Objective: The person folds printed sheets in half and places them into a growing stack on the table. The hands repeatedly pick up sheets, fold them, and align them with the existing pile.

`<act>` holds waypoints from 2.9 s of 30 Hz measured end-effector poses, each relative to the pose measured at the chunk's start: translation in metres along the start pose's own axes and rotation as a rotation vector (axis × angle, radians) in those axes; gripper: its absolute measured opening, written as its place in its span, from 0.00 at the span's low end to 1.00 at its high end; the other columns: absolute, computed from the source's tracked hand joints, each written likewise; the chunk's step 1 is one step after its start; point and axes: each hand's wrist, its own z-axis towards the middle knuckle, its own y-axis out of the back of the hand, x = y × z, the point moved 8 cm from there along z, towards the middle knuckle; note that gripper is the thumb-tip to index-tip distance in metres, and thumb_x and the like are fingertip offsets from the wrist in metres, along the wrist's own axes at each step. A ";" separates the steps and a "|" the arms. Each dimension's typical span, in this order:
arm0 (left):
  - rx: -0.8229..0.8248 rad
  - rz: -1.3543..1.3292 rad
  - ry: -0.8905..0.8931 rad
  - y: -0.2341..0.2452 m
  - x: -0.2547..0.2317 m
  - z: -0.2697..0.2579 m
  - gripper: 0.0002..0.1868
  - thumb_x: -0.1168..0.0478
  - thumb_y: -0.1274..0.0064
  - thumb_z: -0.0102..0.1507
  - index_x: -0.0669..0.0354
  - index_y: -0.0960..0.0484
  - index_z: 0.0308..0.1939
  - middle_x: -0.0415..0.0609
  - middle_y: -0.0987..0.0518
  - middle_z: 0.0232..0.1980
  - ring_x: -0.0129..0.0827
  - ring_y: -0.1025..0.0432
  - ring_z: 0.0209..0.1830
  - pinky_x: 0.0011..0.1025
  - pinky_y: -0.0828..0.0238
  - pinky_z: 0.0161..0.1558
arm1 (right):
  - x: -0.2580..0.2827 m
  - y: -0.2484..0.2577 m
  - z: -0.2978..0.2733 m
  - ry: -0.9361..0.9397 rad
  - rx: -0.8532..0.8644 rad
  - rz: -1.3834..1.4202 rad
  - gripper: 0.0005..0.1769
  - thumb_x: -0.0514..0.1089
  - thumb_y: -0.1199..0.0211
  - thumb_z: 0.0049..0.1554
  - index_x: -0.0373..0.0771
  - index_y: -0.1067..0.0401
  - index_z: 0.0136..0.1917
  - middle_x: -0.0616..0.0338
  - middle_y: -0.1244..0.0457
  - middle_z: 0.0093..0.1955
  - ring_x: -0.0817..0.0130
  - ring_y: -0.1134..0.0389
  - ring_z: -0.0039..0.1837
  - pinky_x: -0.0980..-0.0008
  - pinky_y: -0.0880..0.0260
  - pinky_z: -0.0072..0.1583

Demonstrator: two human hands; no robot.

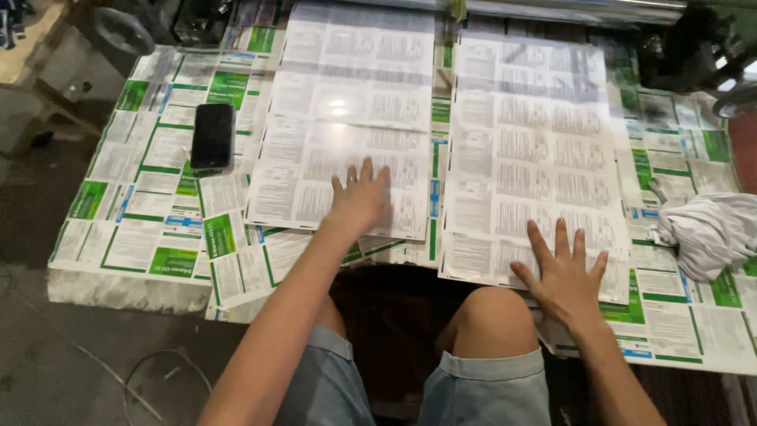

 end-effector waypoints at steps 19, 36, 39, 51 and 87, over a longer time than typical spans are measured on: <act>-0.162 -0.184 -0.192 -0.018 0.022 -0.039 0.45 0.58 0.26 0.47 0.50 0.30 0.67 0.53 0.42 0.79 0.58 0.50 0.79 0.67 0.51 0.69 | -0.031 -0.034 0.165 -0.035 0.197 0.001 0.51 0.84 0.61 0.53 0.70 0.67 0.84 0.51 0.73 0.87 0.39 0.74 0.85 0.21 0.81 0.72; -0.271 -0.322 -0.212 0.010 0.010 -0.063 0.12 0.58 0.54 0.69 0.57 0.16 0.48 0.48 0.20 0.56 0.54 0.33 0.69 0.64 0.39 0.62 | 0.063 0.028 0.004 0.380 0.163 -0.229 0.56 0.73 0.37 0.47 0.61 0.55 0.82 0.54 0.55 0.82 0.47 0.52 0.80 0.27 0.57 0.72; -0.307 -0.341 -0.193 0.009 0.014 -0.062 0.13 0.57 0.53 0.69 0.57 0.16 0.49 0.49 0.19 0.56 0.52 0.29 0.64 0.59 0.34 0.61 | 0.028 0.000 0.002 0.482 0.147 -0.300 0.39 0.61 0.40 0.58 0.61 0.47 0.79 0.62 0.46 0.80 0.60 0.42 0.78 0.39 0.48 0.76; -0.839 -0.329 -0.340 0.081 -0.010 -0.105 0.13 0.61 0.53 0.71 0.59 0.17 0.55 0.50 0.19 0.63 0.41 0.25 0.62 0.47 0.38 0.67 | 0.054 0.044 -0.014 0.657 0.037 -0.258 0.35 0.59 0.38 0.53 0.51 0.36 0.72 0.58 0.38 0.71 0.60 0.36 0.69 0.49 0.41 0.70; -0.256 -0.213 -0.183 -0.019 0.013 0.024 0.24 0.64 0.54 0.67 0.38 0.23 0.66 0.57 0.43 0.79 0.66 0.53 0.79 0.74 0.63 0.70 | 0.049 0.035 -0.033 0.155 -0.485 0.076 0.16 0.52 0.34 0.61 0.52 0.21 0.62 0.63 0.31 0.66 0.60 0.33 0.69 0.53 0.45 0.74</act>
